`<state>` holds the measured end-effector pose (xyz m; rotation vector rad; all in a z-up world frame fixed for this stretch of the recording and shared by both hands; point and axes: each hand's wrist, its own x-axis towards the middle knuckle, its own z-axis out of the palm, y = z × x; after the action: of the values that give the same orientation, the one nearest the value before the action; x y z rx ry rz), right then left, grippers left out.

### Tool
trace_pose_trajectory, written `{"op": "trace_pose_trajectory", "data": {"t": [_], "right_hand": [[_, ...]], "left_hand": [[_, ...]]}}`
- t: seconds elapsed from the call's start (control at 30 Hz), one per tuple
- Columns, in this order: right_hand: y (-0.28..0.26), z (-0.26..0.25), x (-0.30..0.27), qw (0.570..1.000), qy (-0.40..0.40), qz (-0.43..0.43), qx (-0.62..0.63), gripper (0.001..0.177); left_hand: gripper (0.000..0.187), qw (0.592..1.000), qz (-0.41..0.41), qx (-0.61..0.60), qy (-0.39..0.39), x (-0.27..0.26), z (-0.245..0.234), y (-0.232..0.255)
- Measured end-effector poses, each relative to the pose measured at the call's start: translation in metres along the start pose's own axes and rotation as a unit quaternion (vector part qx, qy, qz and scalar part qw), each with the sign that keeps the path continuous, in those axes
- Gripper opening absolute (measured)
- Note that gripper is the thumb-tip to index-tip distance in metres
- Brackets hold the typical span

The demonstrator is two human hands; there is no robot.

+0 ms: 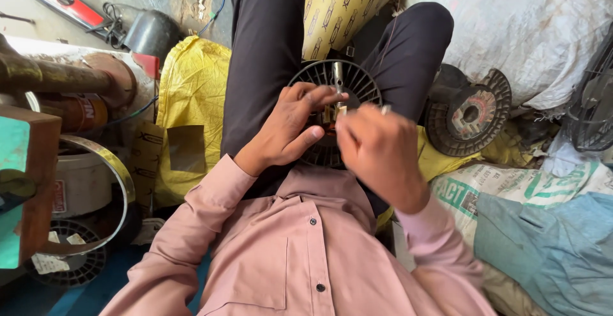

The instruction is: The recorder is rewiring or repairing a fan motor component using copper wire and scissors.

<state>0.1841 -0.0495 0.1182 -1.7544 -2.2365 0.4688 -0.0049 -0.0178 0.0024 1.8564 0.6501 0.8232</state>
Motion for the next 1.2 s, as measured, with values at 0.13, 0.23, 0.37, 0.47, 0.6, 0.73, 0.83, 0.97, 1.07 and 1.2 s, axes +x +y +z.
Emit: {"op": "trace_pose_trajectory", "data": {"t": [0.13, 0.23, 0.37, 0.47, 0.6, 0.73, 0.83, 0.97, 1.07, 1.2], "right_hand": [[-0.004, 0.015, -0.032, 0.999, 0.028, -0.009, 0.037, 0.01], [0.001, 0.03, -0.05, 0.996, 0.059, 0.001, 0.069, 0.028], [0.01, 0.044, -0.063, 0.986, 0.085, 0.039, 0.141, 0.038], [0.014, 0.046, -0.061, 0.98, 0.105, 0.041, 0.163, 0.034], [0.018, 0.052, -0.049, 0.979, 0.15, 0.025, 0.132, 0.023], [0.013, 0.064, -0.051, 0.981, 0.151, 0.015, 0.12, 0.016], [0.013, 0.067, -0.06, 0.982, 0.16, 0.014, 0.097, 0.017], [0.018, 0.069, -0.072, 0.982, 0.163, 0.026, 0.093, 0.013], [0.02, 0.064, -0.079, 0.984, 0.151, 0.041, 0.088, 0.011], [0.039, 0.045, -0.084, 0.981, 0.165, 0.045, 0.088, 0.012]], "left_hand": [[0.063, 0.999, -0.007, -0.026, 0.025, -0.002, -0.001, 0.001], [0.05, 0.991, 0.041, 0.05, 0.117, -0.009, 0.003, 0.004], [0.021, 0.945, 0.198, 0.216, 0.142, -0.017, 0.01, 0.009], [0.016, 0.937, 0.211, 0.235, 0.15, -0.021, 0.015, 0.01], [0.014, 0.938, 0.189, 0.228, 0.182, -0.019, 0.017, 0.008], [0.015, 0.937, 0.193, 0.239, 0.167, -0.018, 0.016, 0.009], [0.016, 0.944, 0.176, 0.223, 0.166, -0.02, 0.017, 0.008], [0.016, 0.927, 0.207, 0.278, 0.145, -0.023, 0.021, 0.003], [0.019, 0.913, 0.23, 0.316, 0.119, -0.025, 0.025, 0.003], [0.02, 0.922, 0.21, 0.315, 0.079, -0.023, 0.024, 0.005]]}}
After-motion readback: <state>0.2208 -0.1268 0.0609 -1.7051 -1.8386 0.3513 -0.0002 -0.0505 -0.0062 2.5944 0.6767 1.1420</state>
